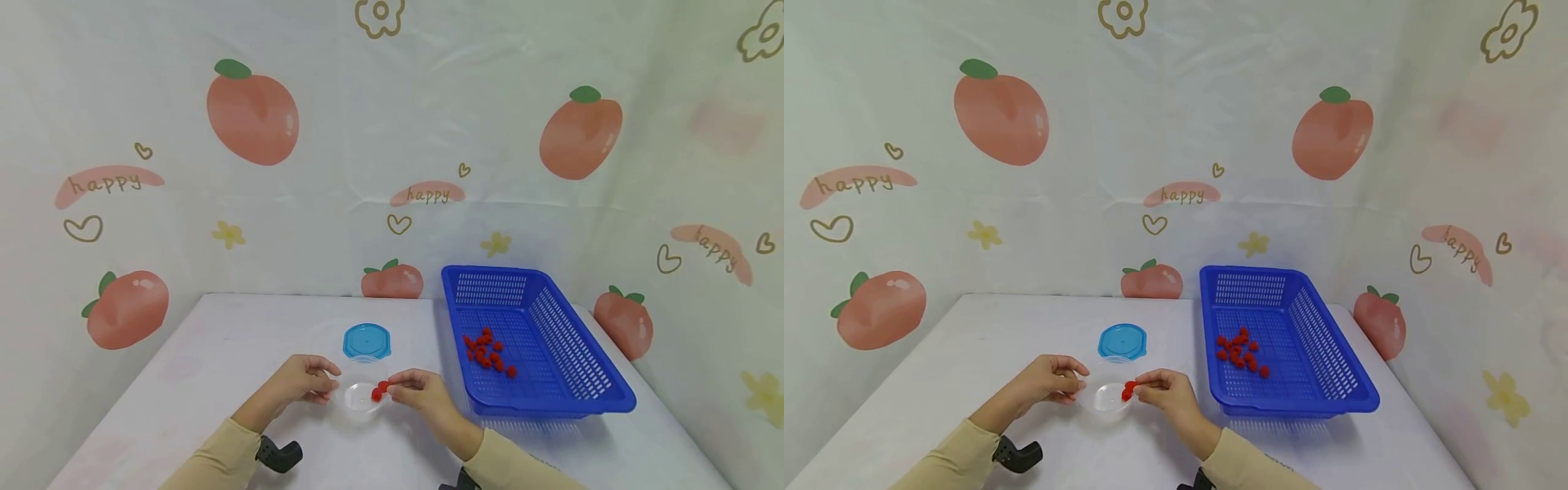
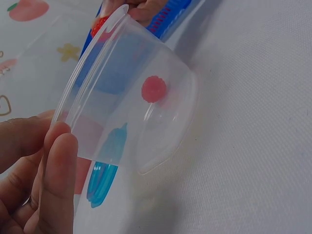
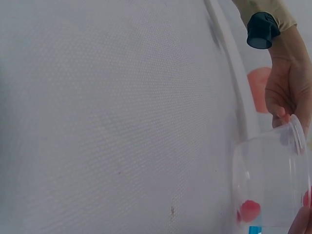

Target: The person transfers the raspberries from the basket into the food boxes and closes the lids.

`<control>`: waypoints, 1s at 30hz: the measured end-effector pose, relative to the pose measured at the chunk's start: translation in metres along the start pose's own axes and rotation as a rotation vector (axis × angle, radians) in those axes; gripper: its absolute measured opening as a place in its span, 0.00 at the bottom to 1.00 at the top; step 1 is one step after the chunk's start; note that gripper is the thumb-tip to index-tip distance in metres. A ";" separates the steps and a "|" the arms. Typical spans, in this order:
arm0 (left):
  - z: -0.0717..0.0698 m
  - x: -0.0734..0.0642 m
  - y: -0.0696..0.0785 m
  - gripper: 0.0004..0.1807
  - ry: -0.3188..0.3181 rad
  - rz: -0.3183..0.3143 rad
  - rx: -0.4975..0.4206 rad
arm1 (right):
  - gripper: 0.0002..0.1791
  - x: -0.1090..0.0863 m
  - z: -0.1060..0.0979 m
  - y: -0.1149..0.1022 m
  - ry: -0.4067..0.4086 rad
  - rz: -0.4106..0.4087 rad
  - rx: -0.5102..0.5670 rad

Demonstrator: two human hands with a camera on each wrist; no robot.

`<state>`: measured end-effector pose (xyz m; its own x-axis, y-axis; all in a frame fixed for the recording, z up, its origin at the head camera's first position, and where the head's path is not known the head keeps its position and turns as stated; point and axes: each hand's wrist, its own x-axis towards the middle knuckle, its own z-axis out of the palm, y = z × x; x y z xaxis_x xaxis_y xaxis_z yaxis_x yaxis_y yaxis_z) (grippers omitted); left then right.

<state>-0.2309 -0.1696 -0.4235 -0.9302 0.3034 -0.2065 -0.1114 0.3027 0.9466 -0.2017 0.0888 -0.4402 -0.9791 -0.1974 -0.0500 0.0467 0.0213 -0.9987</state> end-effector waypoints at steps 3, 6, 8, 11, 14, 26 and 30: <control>0.000 0.000 0.000 0.20 -0.001 0.000 0.000 | 0.16 0.000 0.000 -0.001 -0.001 -0.002 0.003; 0.000 -0.001 0.001 0.20 -0.001 0.002 0.004 | 0.16 0.000 0.000 -0.002 -0.002 -0.005 0.002; 0.000 -0.001 0.002 0.20 0.001 0.002 0.008 | 0.15 -0.001 0.000 -0.003 0.000 -0.006 0.001; 0.000 -0.001 0.002 0.20 0.002 0.001 0.012 | 0.15 -0.001 0.000 -0.003 0.000 -0.005 -0.006; 0.000 -0.001 0.002 0.20 0.004 -0.001 0.012 | 0.15 0.000 0.000 -0.003 0.004 0.002 -0.016; 0.000 -0.001 0.002 0.19 0.009 -0.013 0.000 | 0.15 -0.001 0.001 -0.003 0.006 0.017 -0.030; 0.000 0.000 0.001 0.19 0.010 -0.014 0.007 | 0.15 0.000 0.001 -0.003 0.008 0.020 -0.033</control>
<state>-0.2307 -0.1692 -0.4226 -0.9321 0.2901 -0.2169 -0.1216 0.3134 0.9418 -0.2011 0.0878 -0.4373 -0.9795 -0.1891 -0.0695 0.0596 0.0579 -0.9965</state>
